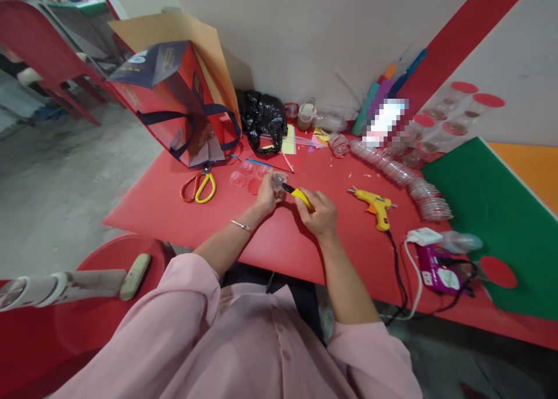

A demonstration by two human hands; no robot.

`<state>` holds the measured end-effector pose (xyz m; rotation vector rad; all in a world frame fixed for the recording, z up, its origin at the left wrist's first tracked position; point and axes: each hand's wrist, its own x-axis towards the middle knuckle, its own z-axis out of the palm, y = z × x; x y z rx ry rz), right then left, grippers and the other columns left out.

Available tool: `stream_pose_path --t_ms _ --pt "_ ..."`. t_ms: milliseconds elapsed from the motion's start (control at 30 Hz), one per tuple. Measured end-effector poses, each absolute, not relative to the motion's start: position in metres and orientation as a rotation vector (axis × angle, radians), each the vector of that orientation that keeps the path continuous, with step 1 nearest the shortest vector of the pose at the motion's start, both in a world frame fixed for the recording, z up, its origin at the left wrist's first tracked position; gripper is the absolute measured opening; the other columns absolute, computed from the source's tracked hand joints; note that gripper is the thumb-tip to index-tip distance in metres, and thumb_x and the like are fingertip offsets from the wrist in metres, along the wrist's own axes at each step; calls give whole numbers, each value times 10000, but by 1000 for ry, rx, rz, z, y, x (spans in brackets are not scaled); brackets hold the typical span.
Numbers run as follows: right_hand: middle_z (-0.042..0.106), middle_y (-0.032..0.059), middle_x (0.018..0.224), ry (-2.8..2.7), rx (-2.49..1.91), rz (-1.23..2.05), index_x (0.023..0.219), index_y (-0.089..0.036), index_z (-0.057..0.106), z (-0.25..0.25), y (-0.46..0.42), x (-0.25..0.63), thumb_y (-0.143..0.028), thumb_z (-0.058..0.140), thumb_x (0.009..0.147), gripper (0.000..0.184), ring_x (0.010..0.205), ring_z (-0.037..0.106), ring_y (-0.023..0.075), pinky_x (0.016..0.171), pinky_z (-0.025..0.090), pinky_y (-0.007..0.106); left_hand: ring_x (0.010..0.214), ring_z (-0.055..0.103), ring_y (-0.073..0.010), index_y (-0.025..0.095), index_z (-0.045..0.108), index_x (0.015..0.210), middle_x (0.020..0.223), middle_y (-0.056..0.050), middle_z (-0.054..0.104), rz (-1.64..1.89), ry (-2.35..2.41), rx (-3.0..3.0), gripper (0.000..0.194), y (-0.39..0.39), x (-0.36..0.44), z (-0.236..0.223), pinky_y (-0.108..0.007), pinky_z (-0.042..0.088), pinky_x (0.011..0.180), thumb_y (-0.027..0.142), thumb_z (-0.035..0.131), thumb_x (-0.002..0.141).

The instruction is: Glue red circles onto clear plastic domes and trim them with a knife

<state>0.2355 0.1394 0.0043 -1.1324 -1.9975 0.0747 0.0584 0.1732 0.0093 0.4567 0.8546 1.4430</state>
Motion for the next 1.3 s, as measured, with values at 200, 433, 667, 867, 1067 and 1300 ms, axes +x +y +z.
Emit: stream_pose_path --t_ms 200,433,667,867,1067,1300 --pt "750 70 949 -1992 -1149 55 1269 -218 749 2 141 237 -460 597 1014 383 866 683 203 806 521 319 362 325 -66 179 639 848 616 20 532 1445 831 509 627 173 57 6 -208 153 345 796 529 875" --pt "746 73 934 -1994 -1166 62 1272 -217 749 2 141 237 -471 584 1017 396 854 678 203 792 518 321 375 325 -62 187 630 874 651 14 557 1430 848 513 593 173 56 4 -204 158 353 773 535 875" --pt "753 75 943 -1999 -1166 44 1264 -218 748 4 140 237 -470 583 1018 389 863 683 205 797 514 320 372 321 -61 186 632 856 631 20 536 1435 840 506 578 173 57 5 -200 158 355 758 549 875" --pt "742 73 932 -1998 -1170 35 1266 -223 747 4 140 238 -467 586 1013 386 859 670 203 787 504 321 406 385 -61 189 682 971 718 -4 627 1434 786 490 455 168 55 11 -189 194 371 629 597 897" --pt "742 68 931 -1988 -1154 16 1261 -215 746 5 141 240 -458 600 1008 380 840 662 198 784 506 319 468 501 -71 197 670 1032 890 -57 741 1435 764 423 357 164 51 11 -184 278 401 522 652 884" --pt "754 84 959 -1994 -1174 50 1253 -228 747 7 140 240 -474 573 1015 385 869 672 216 789 515 340 491 521 -76 171 636 893 914 -77 757 1421 822 413 361 162 50 17 -203 278 419 531 613 896"
